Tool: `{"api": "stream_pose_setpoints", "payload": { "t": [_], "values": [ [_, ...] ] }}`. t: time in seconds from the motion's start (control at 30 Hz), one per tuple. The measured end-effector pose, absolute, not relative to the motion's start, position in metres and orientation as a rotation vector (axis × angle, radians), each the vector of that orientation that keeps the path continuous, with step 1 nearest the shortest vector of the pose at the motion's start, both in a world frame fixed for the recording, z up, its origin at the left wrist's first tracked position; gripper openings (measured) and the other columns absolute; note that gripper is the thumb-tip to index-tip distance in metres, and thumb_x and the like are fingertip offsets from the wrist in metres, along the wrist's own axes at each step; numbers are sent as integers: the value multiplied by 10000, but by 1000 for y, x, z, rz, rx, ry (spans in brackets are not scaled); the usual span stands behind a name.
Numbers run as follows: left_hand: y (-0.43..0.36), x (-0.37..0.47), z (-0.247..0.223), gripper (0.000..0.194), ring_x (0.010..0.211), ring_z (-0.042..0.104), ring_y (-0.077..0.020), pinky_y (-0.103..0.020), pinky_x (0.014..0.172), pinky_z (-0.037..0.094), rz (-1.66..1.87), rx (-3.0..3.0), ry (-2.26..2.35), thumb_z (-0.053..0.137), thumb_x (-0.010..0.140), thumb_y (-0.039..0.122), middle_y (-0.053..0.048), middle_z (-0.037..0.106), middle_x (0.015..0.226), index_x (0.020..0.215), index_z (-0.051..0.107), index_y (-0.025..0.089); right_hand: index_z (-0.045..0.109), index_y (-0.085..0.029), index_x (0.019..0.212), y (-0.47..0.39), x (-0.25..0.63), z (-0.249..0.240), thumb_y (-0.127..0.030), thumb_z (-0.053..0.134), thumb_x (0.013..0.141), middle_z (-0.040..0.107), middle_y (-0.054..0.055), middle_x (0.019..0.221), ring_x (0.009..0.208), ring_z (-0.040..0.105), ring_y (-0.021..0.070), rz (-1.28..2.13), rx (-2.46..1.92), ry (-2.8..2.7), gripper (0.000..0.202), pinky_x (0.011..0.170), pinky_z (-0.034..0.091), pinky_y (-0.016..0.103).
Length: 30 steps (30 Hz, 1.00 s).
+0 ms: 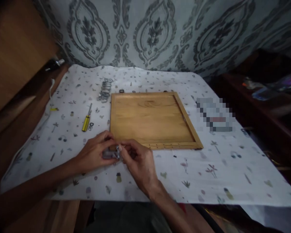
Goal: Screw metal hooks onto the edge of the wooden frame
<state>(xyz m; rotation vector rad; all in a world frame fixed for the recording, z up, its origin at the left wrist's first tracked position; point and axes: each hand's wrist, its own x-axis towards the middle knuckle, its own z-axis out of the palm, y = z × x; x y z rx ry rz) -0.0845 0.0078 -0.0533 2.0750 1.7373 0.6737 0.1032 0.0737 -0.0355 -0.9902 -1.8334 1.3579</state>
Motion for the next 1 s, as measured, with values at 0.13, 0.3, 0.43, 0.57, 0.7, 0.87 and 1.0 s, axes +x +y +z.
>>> {"api": "stream_pose_setpoints", "payload": {
  "t": [0.13, 0.3, 0.43, 0.57, 0.7, 0.87, 1.0],
  "values": [
    [8, -85, -54, 486, 1141, 639, -290, -452, 934, 578, 675, 2053, 1728, 828, 799, 317, -96, 626, 1261, 1243, 653, 230, 760, -189, 891, 106, 63, -25, -257, 627, 919, 761, 37, 769, 672, 689, 159, 1189, -775, -2127, 152, 630, 532, 260],
    [9, -86, -56, 438, 1126, 642, -290, -439, 921, 579, 668, 2049, 1700, 843, 796, 378, -106, 637, 1214, 1163, 688, 195, 763, -157, 961, 151, -6, -27, -160, 572, 949, 768, 79, 944, 828, 696, 182, 804, -788, -2509, 191, 738, 499, 277],
    [9, -85, -57, 390, 1042, 649, -273, -427, 877, 574, 642, 2051, 1721, 832, 797, 395, -88, 631, 1132, 1095, 699, 181, 773, -152, 960, 175, -43, -34, -132, 533, 957, 759, 113, 1027, 869, 672, 211, 594, -750, -2734, 241, 736, 456, 299],
    [9, -85, -58, 323, 1014, 646, -262, -407, 866, 575, 665, 2091, 1750, 799, 809, 399, -78, 625, 1097, 1026, 699, 182, 775, -152, 1006, 183, -57, -44, -120, 552, 939, 749, 120, 1045, 873, 657, 211, 518, -719, -2812, 235, 714, 423, 296],
    [9, -85, -58, 311, 1009, 651, -256, -390, 854, 579, 674, 2121, 1749, 791, 816, 403, -67, 631, 1083, 1028, 705, 191, 773, -156, 1037, 183, -61, -46, -134, 553, 943, 753, 120, 1045, 867, 649, 205, 459, -706, -2865, 240, 684, 396, 294],
    [9, -86, -57, 325, 1025, 648, -259, -404, 847, 575, 623, 2096, 1738, 779, 829, 413, -77, 621, 1122, 1053, 703, 190, 762, -160, 991, 181, -64, -46, -129, 508, 960, 752, 116, 1050, 883, 646, 216, 442, -723, -2918, 257, 700, 392, 309],
    [9, -88, -57, 322, 995, 646, -244, -385, 798, 559, 592, 2117, 1740, 755, 854, 397, -75, 608, 1129, 1093, 694, 189, 726, -170, 1021, 183, -66, -49, -136, 492, 969, 730, 127, 1125, 970, 638, 244, 467, -735, -2918, 242, 760, 413, 332]
  ]
}}
